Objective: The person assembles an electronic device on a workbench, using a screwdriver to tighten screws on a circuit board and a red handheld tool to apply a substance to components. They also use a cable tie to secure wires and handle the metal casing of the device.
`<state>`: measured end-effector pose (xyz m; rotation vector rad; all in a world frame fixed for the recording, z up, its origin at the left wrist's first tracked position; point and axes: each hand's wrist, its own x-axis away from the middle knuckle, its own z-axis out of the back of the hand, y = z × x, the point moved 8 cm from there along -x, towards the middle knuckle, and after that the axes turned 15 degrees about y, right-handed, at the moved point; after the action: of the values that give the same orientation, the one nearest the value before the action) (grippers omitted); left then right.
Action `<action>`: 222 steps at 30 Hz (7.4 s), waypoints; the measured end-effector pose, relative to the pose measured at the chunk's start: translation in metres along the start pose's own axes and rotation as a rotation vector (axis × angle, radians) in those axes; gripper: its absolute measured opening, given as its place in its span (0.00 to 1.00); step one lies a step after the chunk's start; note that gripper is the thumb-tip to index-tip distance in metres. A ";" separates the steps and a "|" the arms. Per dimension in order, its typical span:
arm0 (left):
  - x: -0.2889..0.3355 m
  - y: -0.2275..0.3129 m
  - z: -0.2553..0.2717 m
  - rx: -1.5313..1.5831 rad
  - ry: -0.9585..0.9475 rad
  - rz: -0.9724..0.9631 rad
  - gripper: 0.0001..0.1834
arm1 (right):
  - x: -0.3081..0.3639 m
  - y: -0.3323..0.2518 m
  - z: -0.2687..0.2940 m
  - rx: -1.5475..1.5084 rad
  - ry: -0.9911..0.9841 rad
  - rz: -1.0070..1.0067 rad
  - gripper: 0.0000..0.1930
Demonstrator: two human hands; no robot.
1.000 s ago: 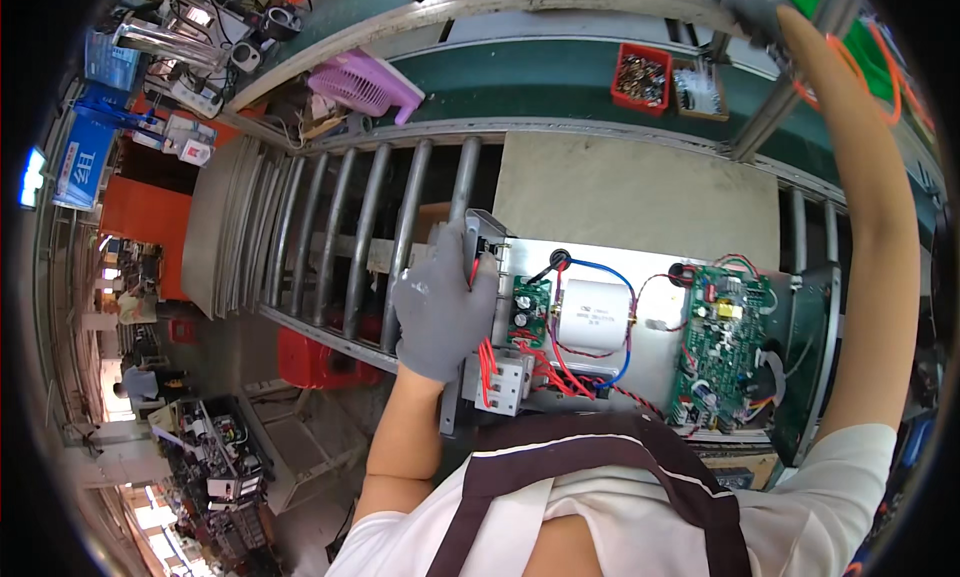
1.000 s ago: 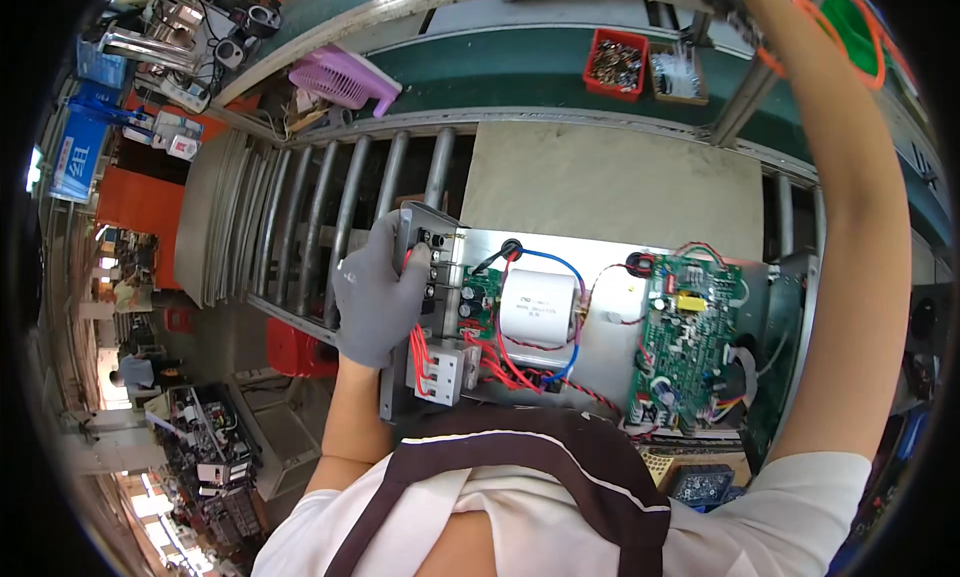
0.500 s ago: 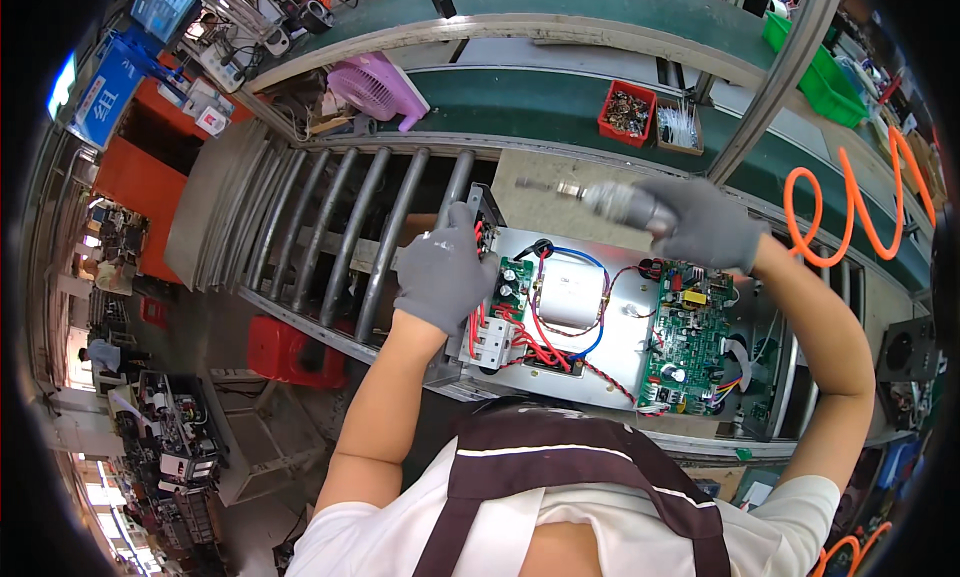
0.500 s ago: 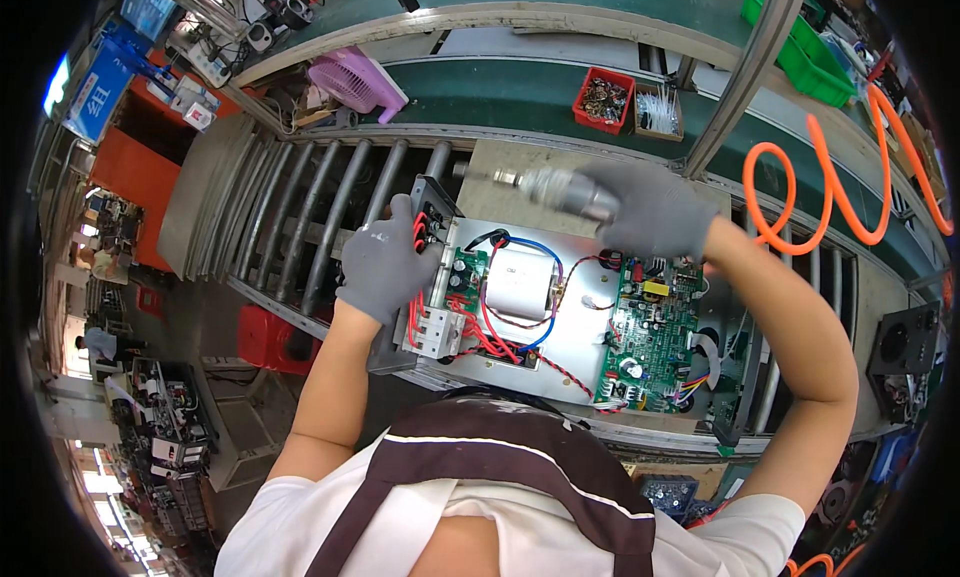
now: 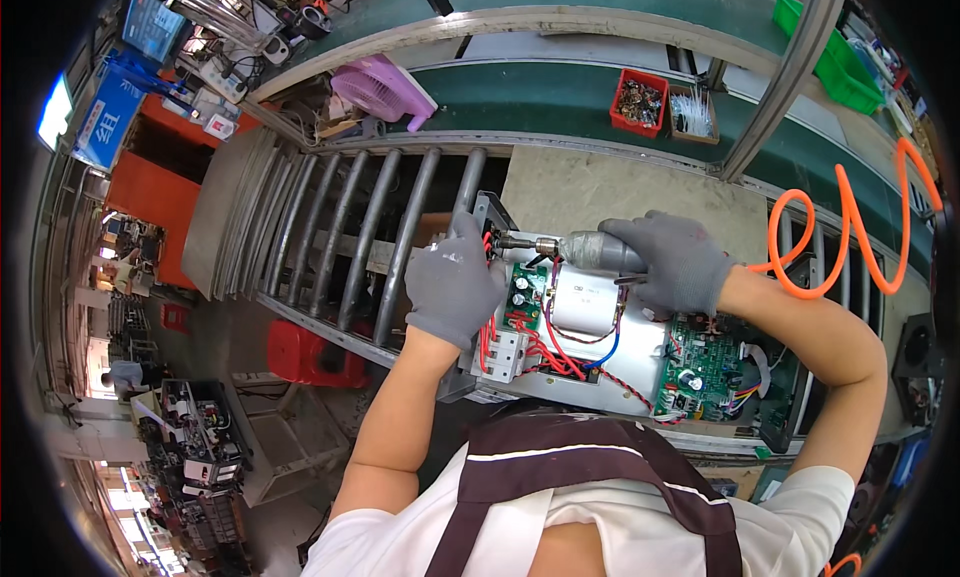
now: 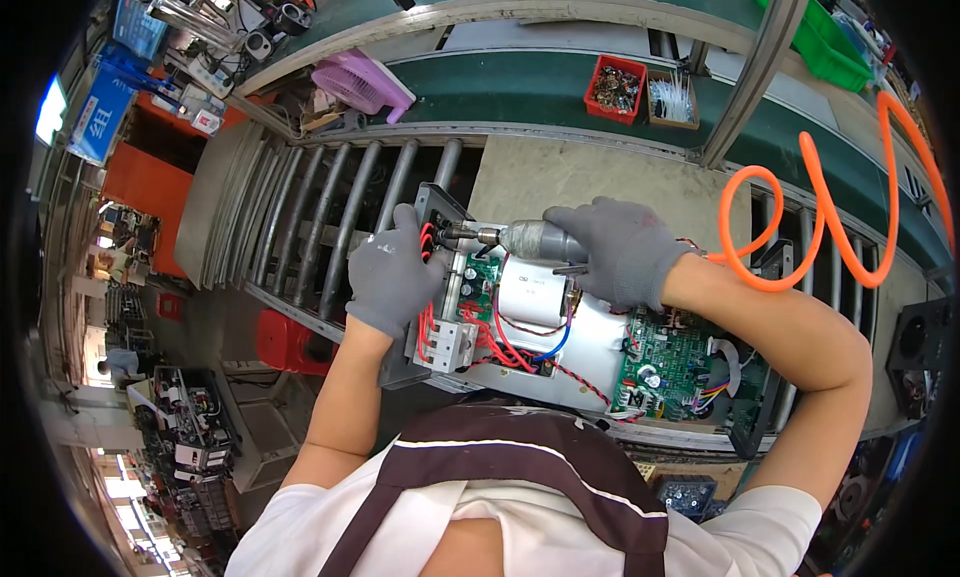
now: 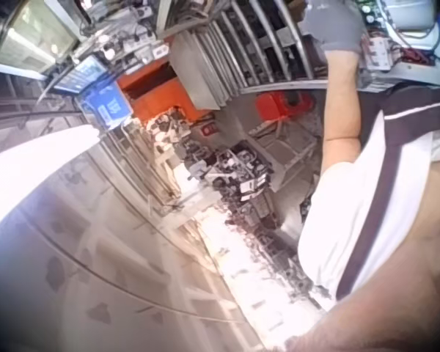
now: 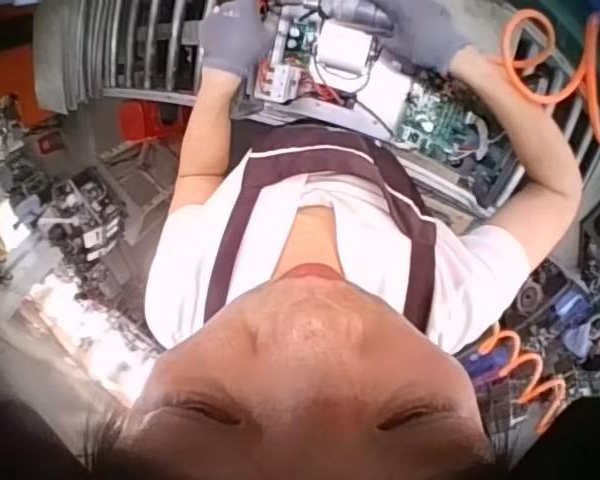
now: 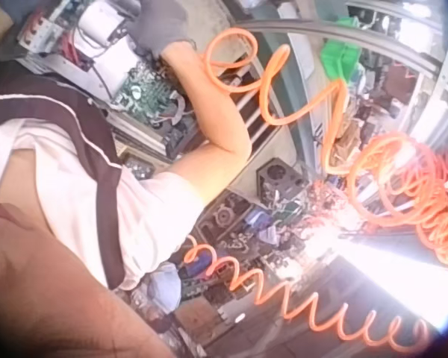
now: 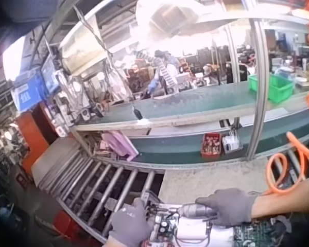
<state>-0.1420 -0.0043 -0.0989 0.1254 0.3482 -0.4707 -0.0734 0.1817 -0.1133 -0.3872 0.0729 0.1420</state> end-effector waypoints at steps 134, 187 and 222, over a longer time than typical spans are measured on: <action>0.018 -0.014 0.034 0.009 0.193 -0.145 0.11 | -0.113 0.247 0.150 0.799 0.624 -0.104 0.25; 0.050 0.116 -0.014 -0.328 -0.027 -0.717 0.19 | 0.249 0.099 0.004 -0.424 0.886 -0.952 0.27; 0.115 0.015 0.057 0.697 0.604 -0.646 0.13 | 0.745 0.078 -0.232 0.342 0.899 -2.085 0.29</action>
<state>-0.0219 -0.0514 -0.0861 0.8617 0.8144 -1.1904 0.6402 0.2570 -0.4298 -0.0028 0.5248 -2.0912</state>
